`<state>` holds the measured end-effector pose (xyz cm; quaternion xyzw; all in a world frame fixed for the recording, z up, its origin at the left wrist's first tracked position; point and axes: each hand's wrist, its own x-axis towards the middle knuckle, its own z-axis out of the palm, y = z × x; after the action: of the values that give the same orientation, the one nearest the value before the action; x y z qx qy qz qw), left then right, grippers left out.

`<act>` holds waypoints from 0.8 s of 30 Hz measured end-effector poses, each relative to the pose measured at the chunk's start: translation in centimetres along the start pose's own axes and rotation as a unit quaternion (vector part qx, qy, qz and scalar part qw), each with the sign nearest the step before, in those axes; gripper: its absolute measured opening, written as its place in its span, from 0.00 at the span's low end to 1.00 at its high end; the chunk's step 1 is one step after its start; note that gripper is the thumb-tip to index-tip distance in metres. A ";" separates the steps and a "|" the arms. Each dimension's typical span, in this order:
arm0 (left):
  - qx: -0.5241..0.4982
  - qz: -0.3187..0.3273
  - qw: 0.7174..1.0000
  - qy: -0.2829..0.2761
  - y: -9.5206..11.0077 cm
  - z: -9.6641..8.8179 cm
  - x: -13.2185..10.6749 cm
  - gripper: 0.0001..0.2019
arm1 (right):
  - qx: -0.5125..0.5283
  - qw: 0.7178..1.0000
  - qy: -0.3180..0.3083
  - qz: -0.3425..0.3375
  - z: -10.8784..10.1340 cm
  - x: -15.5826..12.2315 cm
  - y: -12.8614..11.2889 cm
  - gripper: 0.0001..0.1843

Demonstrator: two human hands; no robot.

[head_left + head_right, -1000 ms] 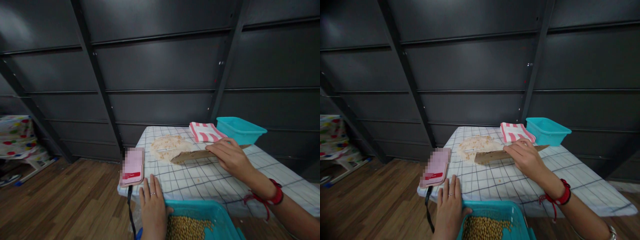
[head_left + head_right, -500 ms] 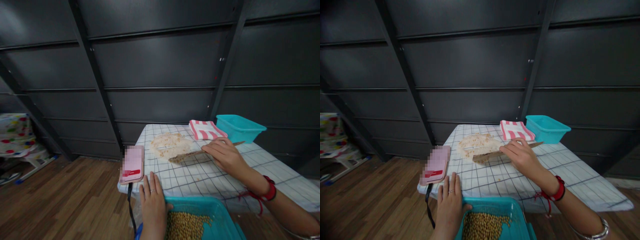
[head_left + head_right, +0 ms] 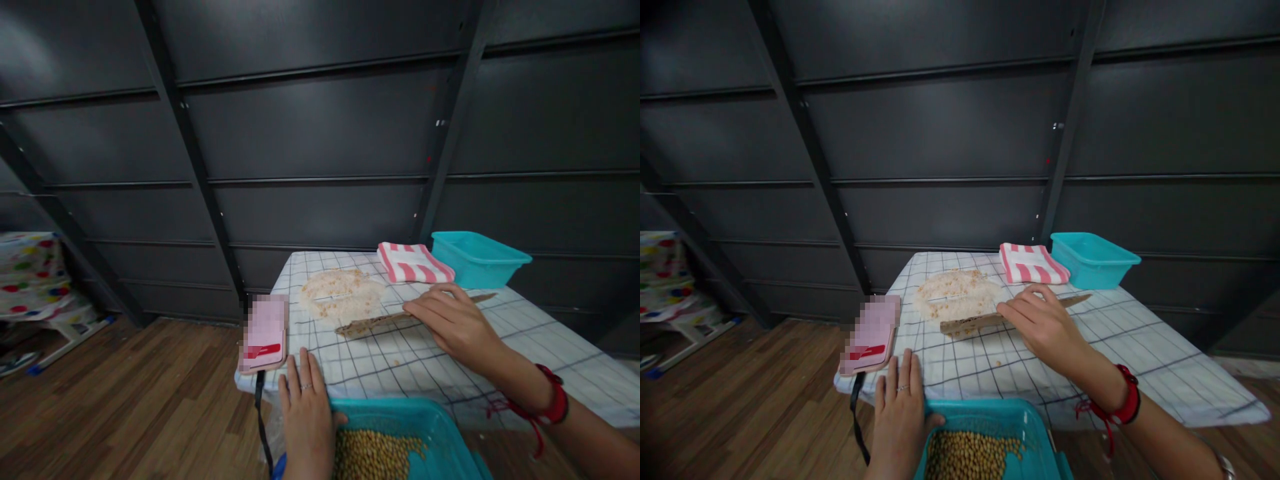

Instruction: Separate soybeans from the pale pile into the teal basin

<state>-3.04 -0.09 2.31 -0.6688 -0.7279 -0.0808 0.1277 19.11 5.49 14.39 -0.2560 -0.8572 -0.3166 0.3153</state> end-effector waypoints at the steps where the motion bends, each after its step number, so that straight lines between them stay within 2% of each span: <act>1: 0.000 -0.002 1.000 -0.002 0.0 -0.1 0.0 0.38 | 0.002 1.000 -0.003 0.000 -0.2 -0.1 -0.1 0.18; 6: 0.008 0.000 1.000 -0.008 0.1 -0.3 0.1 0.38 | 0.007 1.000 -0.001 -0.008 -1.2 -0.5 -0.3 0.17; 15: 0.014 0.005 1.000 0.009 0.0 0.3 0.0 0.40 | -0.023 1.000 -0.003 0.012 -1.3 -1.0 -0.5 0.17; 24: 0.006 0.011 1.000 0.002 -0.1 -0.2 -0.1 0.38 | -0.053 0.998 -0.030 0.020 -2.8 -1.0 -1.7 0.16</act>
<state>-3.11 -0.22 2.45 -0.6760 -0.7205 -0.0768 0.1339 19.81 2.13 14.74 -0.2990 -0.8429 -0.3476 0.2817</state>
